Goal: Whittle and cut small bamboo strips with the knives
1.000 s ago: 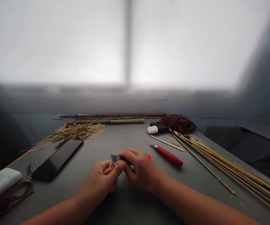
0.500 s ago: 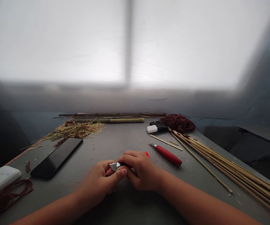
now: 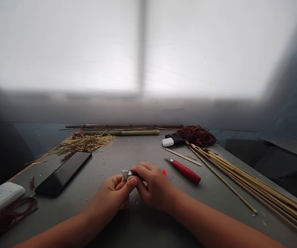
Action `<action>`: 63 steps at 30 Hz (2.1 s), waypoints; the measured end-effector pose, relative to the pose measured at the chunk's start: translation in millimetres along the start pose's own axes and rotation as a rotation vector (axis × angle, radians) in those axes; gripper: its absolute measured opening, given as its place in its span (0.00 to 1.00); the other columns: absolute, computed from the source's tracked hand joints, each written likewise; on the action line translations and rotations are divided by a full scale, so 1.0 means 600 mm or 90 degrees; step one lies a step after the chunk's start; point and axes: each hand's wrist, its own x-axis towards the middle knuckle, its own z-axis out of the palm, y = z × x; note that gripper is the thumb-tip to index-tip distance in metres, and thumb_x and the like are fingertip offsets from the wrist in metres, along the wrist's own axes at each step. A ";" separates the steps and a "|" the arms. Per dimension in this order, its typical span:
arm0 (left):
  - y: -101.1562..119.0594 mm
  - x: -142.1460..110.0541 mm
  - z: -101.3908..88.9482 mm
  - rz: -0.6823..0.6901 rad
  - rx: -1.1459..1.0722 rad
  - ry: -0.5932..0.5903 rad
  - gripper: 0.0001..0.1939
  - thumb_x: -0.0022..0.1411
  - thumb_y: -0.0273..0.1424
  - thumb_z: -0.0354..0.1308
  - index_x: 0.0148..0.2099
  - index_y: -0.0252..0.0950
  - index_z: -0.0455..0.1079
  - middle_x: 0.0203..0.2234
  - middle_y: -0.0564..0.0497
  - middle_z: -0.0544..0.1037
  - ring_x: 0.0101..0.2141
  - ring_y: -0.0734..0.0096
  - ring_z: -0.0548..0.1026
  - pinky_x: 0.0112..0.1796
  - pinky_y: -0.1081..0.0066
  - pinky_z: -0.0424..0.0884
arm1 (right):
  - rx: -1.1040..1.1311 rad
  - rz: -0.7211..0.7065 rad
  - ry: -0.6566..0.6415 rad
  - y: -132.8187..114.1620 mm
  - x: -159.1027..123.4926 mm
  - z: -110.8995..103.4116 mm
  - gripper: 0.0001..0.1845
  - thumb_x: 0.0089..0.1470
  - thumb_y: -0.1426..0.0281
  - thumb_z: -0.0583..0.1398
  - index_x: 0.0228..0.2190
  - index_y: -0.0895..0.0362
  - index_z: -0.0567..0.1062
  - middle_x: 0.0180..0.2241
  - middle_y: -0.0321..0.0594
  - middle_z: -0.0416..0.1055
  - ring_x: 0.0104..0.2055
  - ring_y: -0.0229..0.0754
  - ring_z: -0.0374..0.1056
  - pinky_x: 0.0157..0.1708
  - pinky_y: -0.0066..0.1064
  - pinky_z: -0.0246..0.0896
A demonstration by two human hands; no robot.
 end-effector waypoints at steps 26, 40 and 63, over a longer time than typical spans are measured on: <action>0.002 0.000 0.002 -0.002 0.048 0.039 0.38 0.43 0.68 0.57 0.21 0.41 0.45 0.11 0.62 0.52 0.15 0.79 0.54 0.19 0.74 0.51 | -0.029 0.000 0.021 0.002 -0.004 0.004 0.06 0.60 0.74 0.53 0.37 0.56 0.70 0.25 0.36 0.68 0.24 0.37 0.61 0.24 0.27 0.57; -0.009 -0.011 -0.001 0.099 0.088 -0.072 0.29 0.57 0.61 0.54 0.30 0.38 0.60 0.20 0.59 0.59 0.22 0.75 0.56 0.24 0.72 0.54 | 0.048 0.031 0.000 -0.006 0.001 -0.017 0.04 0.56 0.74 0.57 0.33 0.56 0.72 0.23 0.33 0.69 0.23 0.33 0.60 0.22 0.24 0.56; 0.006 -0.006 -0.003 0.047 -0.048 -0.095 0.28 0.58 0.59 0.53 0.29 0.38 0.61 0.19 0.54 0.69 0.24 0.72 0.63 0.30 0.70 0.59 | 0.007 -0.024 0.069 -0.003 -0.008 -0.020 0.10 0.67 0.64 0.52 0.46 0.55 0.66 0.29 0.36 0.68 0.26 0.36 0.63 0.24 0.27 0.60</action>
